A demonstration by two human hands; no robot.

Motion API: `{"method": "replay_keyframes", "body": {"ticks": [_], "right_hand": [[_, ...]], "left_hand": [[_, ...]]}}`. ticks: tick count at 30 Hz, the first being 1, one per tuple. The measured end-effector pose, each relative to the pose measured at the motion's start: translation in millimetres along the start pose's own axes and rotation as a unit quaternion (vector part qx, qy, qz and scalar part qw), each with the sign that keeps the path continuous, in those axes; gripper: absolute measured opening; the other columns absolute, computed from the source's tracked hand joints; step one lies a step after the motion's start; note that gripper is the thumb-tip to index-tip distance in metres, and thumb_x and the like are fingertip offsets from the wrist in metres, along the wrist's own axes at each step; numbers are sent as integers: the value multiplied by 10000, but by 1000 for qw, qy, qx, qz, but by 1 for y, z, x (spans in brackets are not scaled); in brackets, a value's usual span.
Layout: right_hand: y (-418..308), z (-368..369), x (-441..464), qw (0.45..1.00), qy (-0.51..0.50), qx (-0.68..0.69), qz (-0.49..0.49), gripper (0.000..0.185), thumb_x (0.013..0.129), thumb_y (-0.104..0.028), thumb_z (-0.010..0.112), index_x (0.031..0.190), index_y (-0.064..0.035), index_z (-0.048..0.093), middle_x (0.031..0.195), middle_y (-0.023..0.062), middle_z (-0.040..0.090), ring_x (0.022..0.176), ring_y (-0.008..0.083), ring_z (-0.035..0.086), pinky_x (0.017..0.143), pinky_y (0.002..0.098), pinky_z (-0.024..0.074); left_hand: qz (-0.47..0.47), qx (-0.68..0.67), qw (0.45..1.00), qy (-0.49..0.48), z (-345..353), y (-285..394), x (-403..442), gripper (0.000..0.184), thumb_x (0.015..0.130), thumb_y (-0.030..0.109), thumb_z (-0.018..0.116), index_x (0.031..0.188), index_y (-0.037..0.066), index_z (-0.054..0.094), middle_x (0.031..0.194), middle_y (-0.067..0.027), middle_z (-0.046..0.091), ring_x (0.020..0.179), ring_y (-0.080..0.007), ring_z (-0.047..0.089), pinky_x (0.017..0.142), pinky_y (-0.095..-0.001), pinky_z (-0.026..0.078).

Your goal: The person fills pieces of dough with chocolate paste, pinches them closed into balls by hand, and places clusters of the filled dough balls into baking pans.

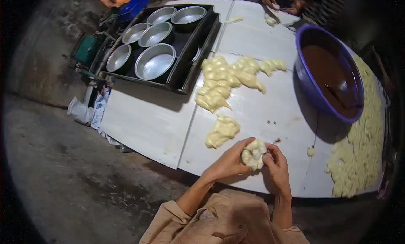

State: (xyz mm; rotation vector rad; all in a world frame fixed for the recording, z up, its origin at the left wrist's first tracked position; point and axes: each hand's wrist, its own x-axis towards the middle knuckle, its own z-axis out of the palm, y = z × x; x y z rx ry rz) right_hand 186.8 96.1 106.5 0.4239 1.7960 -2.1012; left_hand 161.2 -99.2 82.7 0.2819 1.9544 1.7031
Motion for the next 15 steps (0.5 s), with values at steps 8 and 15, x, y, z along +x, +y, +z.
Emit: {"method": "replay_keyframes", "body": {"ticks": [8,15], "right_hand": [[-96,166,132,972,-175,-53,-148,378,948,-179,611,1288,-17,589,1046,64,660,882,113,639,698,275,567],[-135,298,273,830,-134,-483,-244,334,893,-239,604,1100,5,701,998,266,710,870,387,716,758,478,582]], "left_hand": [[77,70,984,145,-210,78,-23,951,723,2,783,1548,35,311,1445,-120,481,1293,-214,509,937,-304,534],[-36,105,987,113,-387,78,23,1028,675,52,833,1556,29,303,1427,-236,519,1168,-254,614,947,-348,519]]}}
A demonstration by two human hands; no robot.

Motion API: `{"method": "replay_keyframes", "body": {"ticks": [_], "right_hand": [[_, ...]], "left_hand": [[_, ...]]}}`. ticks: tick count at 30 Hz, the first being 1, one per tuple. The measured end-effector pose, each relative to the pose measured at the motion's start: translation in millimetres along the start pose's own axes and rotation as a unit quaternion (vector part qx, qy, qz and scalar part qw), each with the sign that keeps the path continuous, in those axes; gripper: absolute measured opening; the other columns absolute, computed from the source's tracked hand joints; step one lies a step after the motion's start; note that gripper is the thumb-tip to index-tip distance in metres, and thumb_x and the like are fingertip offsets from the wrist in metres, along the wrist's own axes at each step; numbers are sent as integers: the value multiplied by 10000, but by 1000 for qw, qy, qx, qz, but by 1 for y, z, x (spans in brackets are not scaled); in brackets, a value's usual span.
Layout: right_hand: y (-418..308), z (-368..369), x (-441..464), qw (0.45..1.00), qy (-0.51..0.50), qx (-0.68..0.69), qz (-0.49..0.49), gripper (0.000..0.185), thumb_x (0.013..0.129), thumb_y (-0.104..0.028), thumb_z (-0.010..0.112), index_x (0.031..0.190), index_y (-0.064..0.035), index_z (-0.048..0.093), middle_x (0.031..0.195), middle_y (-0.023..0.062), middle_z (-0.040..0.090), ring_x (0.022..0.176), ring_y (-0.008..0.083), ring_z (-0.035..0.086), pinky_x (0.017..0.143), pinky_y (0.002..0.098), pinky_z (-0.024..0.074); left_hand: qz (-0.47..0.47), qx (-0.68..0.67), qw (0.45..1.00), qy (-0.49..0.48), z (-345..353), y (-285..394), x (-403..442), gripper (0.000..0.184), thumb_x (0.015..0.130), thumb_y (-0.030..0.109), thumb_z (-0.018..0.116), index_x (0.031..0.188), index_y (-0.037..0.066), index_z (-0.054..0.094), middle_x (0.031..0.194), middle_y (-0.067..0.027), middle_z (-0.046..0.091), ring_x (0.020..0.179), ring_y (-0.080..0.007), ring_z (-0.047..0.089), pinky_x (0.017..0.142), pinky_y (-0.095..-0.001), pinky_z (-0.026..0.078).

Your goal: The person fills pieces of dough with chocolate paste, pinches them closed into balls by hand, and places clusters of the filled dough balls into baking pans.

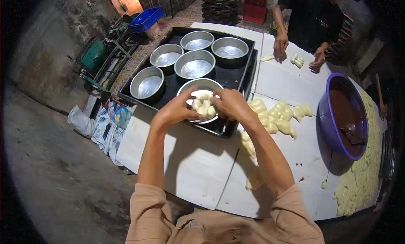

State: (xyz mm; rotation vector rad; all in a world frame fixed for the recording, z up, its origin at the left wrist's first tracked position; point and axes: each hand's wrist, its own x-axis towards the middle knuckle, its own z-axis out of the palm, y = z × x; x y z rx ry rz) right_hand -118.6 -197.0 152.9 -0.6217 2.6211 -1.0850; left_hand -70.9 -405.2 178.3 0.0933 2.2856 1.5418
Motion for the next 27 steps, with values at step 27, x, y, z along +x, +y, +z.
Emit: {"method": "replay_keyframes", "body": {"ticks": [27], "right_hand": [[118,-8,-316,968,149,27,200,286,903,-198,663,1081,24,695,932,157,725,791,266,686,744,344,535]], "left_hand": [[-33,75,990,117,192,-51,-120,349,851,146,788,1155,6,687,972,-92,725,776,-152,669,687,-269,530]]}}
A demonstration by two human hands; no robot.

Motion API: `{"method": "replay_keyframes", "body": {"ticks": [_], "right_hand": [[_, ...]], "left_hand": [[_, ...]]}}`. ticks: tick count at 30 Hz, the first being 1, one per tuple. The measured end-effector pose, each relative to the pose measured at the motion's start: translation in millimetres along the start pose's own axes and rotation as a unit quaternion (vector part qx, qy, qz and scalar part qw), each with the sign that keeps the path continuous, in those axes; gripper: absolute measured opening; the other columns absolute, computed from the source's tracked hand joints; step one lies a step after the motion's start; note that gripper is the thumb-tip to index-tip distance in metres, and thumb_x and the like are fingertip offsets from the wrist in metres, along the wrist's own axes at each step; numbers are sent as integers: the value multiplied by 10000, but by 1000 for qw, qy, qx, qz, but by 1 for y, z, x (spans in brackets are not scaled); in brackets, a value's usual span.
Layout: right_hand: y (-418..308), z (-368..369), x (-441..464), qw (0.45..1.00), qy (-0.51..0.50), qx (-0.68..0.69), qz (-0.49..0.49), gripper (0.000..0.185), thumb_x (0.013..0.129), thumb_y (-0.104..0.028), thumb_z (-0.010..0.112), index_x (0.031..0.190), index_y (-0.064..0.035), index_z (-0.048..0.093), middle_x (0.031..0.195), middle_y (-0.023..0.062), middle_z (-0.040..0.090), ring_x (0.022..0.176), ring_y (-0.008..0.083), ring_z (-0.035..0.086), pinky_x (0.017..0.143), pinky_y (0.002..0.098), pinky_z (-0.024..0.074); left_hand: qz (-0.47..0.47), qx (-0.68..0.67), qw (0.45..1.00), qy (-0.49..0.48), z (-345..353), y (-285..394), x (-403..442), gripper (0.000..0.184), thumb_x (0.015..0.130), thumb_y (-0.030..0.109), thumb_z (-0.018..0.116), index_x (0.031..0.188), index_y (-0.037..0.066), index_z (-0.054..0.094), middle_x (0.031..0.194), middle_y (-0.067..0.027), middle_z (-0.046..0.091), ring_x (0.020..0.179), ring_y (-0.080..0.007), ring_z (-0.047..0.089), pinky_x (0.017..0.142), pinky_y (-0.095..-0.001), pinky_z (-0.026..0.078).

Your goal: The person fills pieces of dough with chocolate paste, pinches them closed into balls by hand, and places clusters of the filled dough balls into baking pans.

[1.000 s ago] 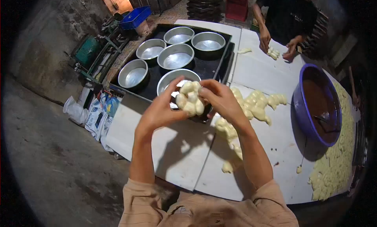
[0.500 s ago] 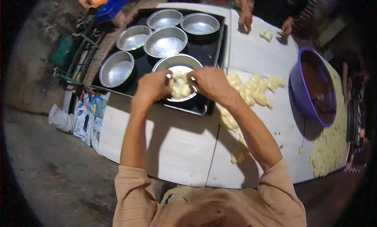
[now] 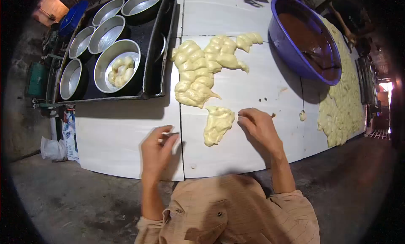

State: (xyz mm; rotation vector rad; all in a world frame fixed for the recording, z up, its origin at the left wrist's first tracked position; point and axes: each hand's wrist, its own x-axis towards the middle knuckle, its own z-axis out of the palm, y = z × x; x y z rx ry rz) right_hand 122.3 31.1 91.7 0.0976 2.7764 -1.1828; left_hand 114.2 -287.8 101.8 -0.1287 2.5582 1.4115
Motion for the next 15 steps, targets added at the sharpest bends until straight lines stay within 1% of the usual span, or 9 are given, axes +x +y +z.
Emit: {"method": "replay_keyframes", "body": {"ticks": [2,3,5,8,9,12,13,14,15], "right_hand": [[-4,6,-15,1000,19,-25,2,263,906,-194,660,1047,26,693,933,170,711,824,297,683,759,359,532],[-11,11,-23,999,22,17,15,237,903,-181,669,1014,26,690,929,180,700,819,317,677,739,367,528],[-15,25,-40,999,-20,40,-20,295,877,-212,726,1071,2,666,928,164,678,813,312,671,723,374,524],[-13,63,-55,990,2,-44,-132,461,814,-306,795,1181,-76,637,995,112,637,861,277,651,726,382,520],[-17,71,-55,981,11,-89,-171,510,807,-329,772,1233,-118,587,999,73,586,885,256,622,713,397,512],[-14,89,-49,973,52,-130,-185,466,777,-279,772,1180,-119,601,994,55,586,862,235,616,686,383,506],[-16,86,-46,973,59,-106,-196,388,758,-233,764,1098,-111,622,975,56,585,824,228,619,668,380,503],[-12,87,-45,974,58,-85,-200,353,760,-219,760,1066,-106,627,967,54,584,807,231,619,665,380,505],[-7,87,-44,975,57,-64,-205,317,762,-205,756,1035,-101,632,959,53,582,789,233,619,661,380,506]], "left_hand": [[-14,0,999,-32,39,-9,-6,371,846,166,791,1168,16,683,966,-97,722,761,-147,660,684,-274,537],[-20,-13,999,-46,54,-9,-12,390,843,177,795,1179,17,680,952,-93,717,750,-144,654,685,-276,538],[-53,-27,996,-59,75,9,-20,447,831,206,809,1206,12,664,903,-82,699,718,-130,635,678,-277,540],[-56,-56,995,-54,96,12,-21,612,866,168,769,1397,22,501,867,-89,679,721,-127,642,672,-281,543],[-115,-106,983,-95,91,23,-17,701,892,129,734,1489,39,376,865,-79,677,742,-114,644,678,-269,539],[-81,-241,960,-116,91,4,-17,740,908,103,708,1531,53,310,863,-66,683,758,-94,641,686,-251,530],[-92,-256,955,-115,86,6,-16,762,921,84,687,1557,70,267,855,-52,692,765,-80,637,704,-240,523],[-108,-231,961,-108,79,10,-16,721,919,68,677,1542,65,314,828,-36,692,745,-78,635,707,-224,516],[-96,-157,976,-114,70,18,-15,693,904,60,681,1522,91,369,924,-69,695,806,-118,655,735,-253,528]]}}
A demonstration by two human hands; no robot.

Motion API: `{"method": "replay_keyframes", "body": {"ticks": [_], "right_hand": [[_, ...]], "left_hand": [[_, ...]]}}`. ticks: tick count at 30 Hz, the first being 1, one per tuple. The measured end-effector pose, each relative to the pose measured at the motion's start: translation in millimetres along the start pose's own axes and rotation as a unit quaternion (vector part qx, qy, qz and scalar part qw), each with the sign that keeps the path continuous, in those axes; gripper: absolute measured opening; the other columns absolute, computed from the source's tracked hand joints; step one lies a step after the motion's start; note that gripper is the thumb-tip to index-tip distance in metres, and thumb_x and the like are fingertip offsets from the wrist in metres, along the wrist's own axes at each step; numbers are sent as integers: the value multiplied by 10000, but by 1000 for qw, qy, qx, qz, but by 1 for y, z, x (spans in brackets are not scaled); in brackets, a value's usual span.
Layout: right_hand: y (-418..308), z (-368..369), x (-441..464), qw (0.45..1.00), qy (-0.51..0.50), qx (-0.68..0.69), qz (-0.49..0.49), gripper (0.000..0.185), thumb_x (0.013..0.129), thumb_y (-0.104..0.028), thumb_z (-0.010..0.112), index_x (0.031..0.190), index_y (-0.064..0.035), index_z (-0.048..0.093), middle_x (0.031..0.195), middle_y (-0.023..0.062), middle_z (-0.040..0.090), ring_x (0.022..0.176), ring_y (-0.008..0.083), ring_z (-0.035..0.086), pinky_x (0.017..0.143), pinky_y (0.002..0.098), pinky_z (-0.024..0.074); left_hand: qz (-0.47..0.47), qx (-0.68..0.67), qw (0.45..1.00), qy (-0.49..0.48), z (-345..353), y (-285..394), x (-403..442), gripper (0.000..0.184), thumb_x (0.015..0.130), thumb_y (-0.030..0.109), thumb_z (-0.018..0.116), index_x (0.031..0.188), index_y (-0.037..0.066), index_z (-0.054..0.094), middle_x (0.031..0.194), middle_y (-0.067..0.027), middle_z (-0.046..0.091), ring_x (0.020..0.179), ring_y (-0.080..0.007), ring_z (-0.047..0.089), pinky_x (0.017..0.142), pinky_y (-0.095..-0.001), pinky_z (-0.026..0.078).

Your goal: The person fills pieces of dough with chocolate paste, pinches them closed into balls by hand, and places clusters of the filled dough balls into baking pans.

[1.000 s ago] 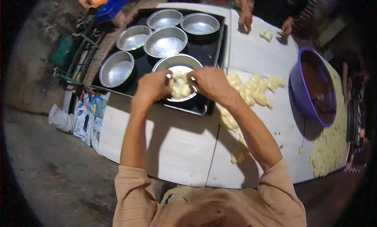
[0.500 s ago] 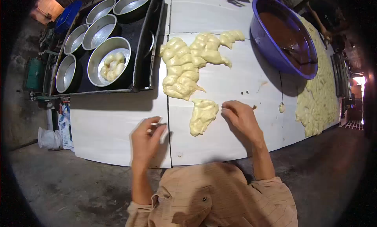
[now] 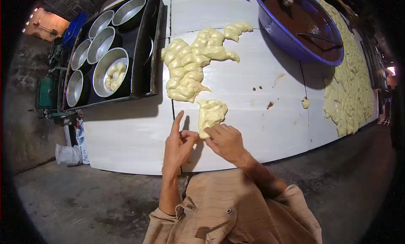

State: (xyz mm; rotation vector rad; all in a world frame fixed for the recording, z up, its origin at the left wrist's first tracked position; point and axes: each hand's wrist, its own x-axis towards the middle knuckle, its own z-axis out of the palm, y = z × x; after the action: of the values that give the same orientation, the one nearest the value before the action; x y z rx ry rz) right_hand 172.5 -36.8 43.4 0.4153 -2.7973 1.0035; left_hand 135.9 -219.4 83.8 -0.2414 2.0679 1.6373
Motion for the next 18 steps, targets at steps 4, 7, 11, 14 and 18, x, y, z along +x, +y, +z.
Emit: {"method": "replay_keyframes", "body": {"ticks": [4,7,11,14,18], "right_hand": [[1,-20,-13,977,-3,187,105,239,778,-89,699,1005,-44,641,1029,97,608,822,250,661,701,358,549],[2,-26,-22,963,18,234,134,256,799,-67,671,1049,-20,636,1101,136,617,848,248,692,722,334,569],[-10,-28,-30,957,-4,222,185,296,854,-217,747,1025,-3,633,1098,153,619,880,314,686,753,382,565],[-17,-16,-29,991,-3,60,119,362,876,-300,750,1037,-8,610,1057,163,611,865,354,657,745,422,550],[-17,-1,-32,989,37,22,143,344,846,-148,702,1127,-25,545,1003,163,608,903,363,629,798,439,526]], "left_hand": [[262,337,904,-9,-1,11,6,676,811,6,716,1439,160,519,1316,-173,592,1179,-313,613,946,-387,522],[356,410,836,-83,4,13,29,638,781,50,736,1385,175,572,1470,-197,464,1330,-348,481,1051,-458,446],[401,426,808,-70,11,27,67,548,826,131,719,1356,128,579,1431,-160,517,1284,-354,517,1027,-470,439],[402,435,794,-138,34,36,95,336,861,171,693,1184,88,652,1221,-128,642,1138,-332,607,934,-444,488],[341,424,818,-188,35,48,102,219,886,192,683,1049,47,670,1009,-141,684,963,-356,655,812,-430,513]]}}
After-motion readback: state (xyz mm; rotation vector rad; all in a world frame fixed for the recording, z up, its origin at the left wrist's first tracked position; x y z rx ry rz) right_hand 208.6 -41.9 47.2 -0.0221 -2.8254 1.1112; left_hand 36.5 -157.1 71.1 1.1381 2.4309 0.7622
